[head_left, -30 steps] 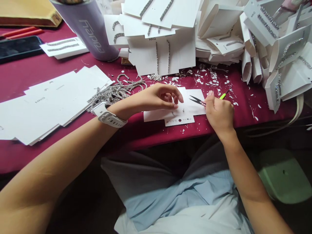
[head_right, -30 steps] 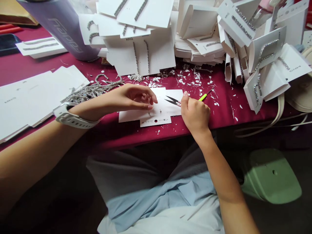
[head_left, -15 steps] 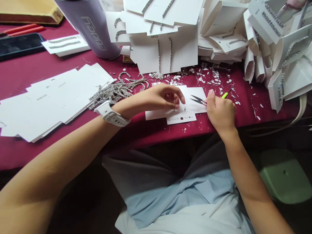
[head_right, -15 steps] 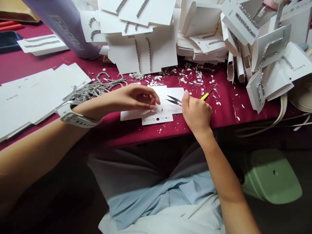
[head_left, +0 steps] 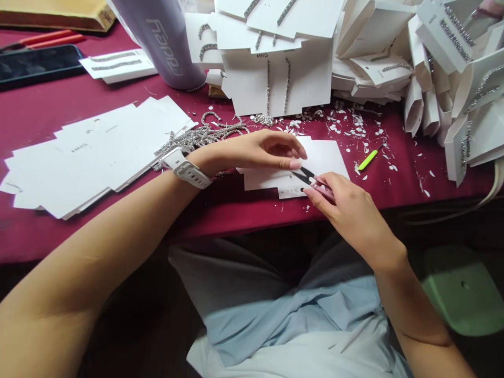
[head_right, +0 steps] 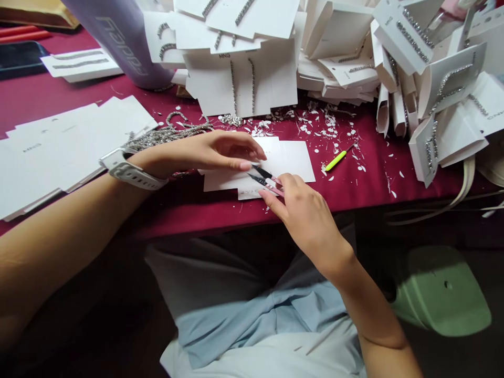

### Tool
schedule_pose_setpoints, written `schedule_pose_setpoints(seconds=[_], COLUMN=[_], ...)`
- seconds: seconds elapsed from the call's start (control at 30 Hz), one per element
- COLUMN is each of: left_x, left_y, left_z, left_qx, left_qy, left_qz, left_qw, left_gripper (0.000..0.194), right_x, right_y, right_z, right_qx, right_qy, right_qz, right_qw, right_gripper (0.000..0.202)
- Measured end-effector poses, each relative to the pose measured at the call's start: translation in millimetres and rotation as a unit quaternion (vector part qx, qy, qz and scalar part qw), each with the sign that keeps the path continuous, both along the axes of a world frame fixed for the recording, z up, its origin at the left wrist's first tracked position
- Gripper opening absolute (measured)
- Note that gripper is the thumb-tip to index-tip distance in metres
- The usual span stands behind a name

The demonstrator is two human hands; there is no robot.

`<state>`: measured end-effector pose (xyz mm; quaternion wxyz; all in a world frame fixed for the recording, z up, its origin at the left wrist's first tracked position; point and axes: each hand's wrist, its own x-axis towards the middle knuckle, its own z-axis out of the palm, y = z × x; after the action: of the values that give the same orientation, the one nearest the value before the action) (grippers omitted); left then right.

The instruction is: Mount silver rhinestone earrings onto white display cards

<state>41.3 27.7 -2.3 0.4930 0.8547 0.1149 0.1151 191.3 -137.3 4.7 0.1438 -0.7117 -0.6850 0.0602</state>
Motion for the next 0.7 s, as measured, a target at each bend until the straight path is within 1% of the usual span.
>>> schedule_pose_setpoints(seconds=[0.07, 0.13, 0.27, 0.4, 0.53, 0.7], left_x=[-2, -3, -4, -5, -5, -5], left_y=[3, 5, 7, 7, 6, 7], left_z=[0.2, 0.5, 1.1, 1.8, 2.2, 1.6], left_qx=[0.022, 0.047, 0.090, 0.099, 0.096, 0.081], left_qy=[0.005, 0.019, 0.022, 0.018, 0.019, 0.011], left_qz=[-0.030, -0.043, -0.054, -0.065, -0.073, -0.077], left_qw=[0.999, 0.998, 0.994, 0.993, 0.993, 0.994], left_gripper=[0.034, 0.038, 0.032, 0.026, 0.026, 0.023], right_x=[-1, 0, -1, -7, -11, -17], right_y=[-3, -6, -8, -7, -7, -6], right_z=[-0.8, -1.7, -4.6, -10.4, -15.5, -20.3], right_qx=[-0.001, -0.007, 0.000, 0.053, 0.091, 0.114], right_qy=[-0.006, -0.023, -0.057, -0.078, -0.049, 0.027], right_qz=[0.012, 0.020, 0.020, 0.004, -0.018, -0.034], right_qw=[1.000, 1.000, 0.998, 0.996, 0.994, 0.993], right_gripper=[0.027, 0.028, 0.036, 0.037, 0.034, 0.030])
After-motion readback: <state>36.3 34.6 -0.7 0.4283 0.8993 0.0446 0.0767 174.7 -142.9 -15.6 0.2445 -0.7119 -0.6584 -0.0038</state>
